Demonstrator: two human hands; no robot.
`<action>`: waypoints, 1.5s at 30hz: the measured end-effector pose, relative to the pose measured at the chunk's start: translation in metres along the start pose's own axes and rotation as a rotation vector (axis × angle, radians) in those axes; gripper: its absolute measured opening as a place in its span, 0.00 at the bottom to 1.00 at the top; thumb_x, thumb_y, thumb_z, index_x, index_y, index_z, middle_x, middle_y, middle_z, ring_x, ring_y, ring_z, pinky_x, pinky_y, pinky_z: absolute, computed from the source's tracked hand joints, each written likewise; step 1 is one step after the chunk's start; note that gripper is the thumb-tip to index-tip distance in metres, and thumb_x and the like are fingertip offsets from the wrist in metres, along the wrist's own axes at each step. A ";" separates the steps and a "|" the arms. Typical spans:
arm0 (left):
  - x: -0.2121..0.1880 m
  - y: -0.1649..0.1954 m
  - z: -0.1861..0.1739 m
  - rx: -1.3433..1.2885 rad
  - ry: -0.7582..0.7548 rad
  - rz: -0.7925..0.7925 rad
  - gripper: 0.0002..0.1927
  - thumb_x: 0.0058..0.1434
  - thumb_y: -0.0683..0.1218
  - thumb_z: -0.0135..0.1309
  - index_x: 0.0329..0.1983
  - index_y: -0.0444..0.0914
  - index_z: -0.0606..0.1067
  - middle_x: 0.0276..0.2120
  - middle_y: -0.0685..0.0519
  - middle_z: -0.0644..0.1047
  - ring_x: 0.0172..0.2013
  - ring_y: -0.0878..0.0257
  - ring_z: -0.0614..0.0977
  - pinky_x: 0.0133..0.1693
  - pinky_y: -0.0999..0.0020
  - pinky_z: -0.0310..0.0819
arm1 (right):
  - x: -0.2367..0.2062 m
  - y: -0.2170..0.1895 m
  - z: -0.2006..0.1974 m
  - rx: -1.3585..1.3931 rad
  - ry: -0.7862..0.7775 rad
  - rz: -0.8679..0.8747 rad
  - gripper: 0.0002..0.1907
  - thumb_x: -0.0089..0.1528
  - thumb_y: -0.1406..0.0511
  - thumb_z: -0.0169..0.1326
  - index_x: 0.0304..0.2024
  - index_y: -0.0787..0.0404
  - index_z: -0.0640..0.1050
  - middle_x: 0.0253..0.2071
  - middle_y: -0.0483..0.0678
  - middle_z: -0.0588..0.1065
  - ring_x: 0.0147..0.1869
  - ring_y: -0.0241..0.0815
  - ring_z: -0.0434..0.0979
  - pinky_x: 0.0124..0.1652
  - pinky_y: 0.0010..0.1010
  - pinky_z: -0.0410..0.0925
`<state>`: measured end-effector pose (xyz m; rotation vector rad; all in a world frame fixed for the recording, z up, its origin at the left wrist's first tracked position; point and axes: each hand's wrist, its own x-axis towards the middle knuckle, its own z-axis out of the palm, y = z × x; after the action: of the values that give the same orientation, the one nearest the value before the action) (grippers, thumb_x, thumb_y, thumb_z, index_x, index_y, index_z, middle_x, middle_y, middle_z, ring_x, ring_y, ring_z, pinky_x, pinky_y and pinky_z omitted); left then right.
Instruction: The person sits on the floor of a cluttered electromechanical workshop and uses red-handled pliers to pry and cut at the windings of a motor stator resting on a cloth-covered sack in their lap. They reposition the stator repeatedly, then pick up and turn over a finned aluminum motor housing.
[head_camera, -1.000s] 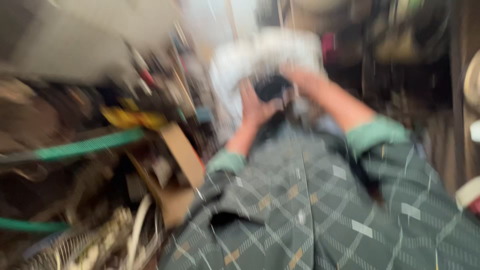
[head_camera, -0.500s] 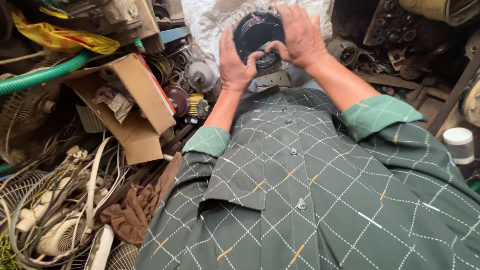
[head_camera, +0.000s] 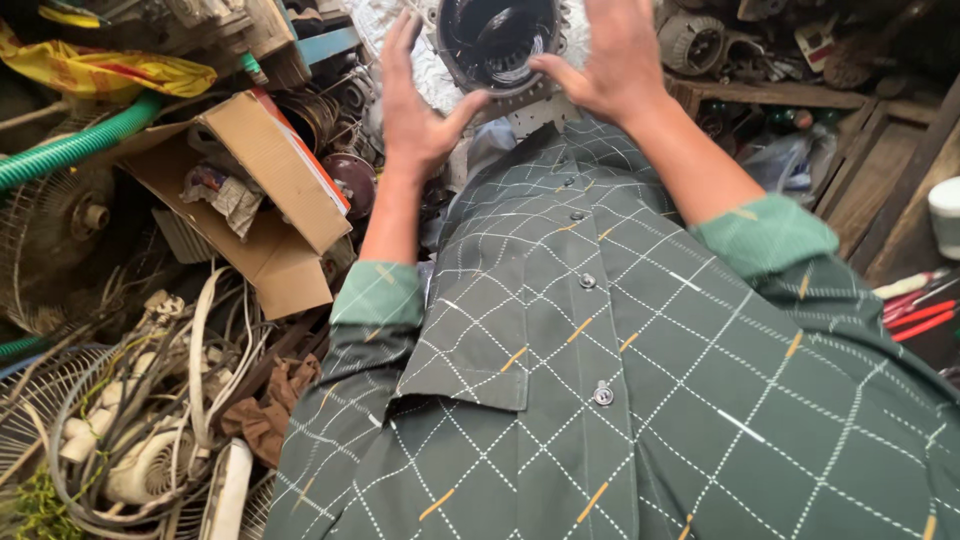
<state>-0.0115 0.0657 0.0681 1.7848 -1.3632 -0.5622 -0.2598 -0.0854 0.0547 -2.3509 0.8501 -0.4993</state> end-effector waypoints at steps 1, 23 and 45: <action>-0.005 0.003 -0.010 0.019 0.000 -0.009 0.43 0.56 0.52 0.74 0.67 0.31 0.64 0.63 0.36 0.67 0.64 0.40 0.69 0.66 0.50 0.62 | -0.013 -0.007 -0.009 0.045 0.021 0.054 0.33 0.62 0.57 0.70 0.61 0.66 0.72 0.58 0.60 0.72 0.60 0.65 0.73 0.59 0.48 0.65; 0.028 0.031 0.049 0.871 -0.424 0.085 0.64 0.39 0.69 0.73 0.70 0.28 0.61 0.60 0.38 0.67 0.59 0.40 0.66 0.54 0.38 0.60 | -0.193 -0.095 -0.030 0.058 0.453 0.796 0.25 0.60 0.59 0.66 0.55 0.60 0.74 0.56 0.52 0.71 0.56 0.50 0.78 0.52 0.38 0.72; 0.020 -0.014 0.076 0.825 -0.247 0.180 0.40 0.42 0.56 0.78 0.49 0.35 0.67 0.49 0.45 0.69 0.53 0.46 0.70 0.54 0.48 0.64 | -0.406 -0.021 -0.138 -0.314 0.588 1.102 0.17 0.65 0.60 0.65 0.51 0.59 0.76 0.50 0.53 0.75 0.57 0.56 0.77 0.56 0.45 0.69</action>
<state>-0.0535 0.0233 0.0154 2.2284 -2.1069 -0.1086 -0.6164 0.1457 0.1145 -1.5639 2.3928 -0.5717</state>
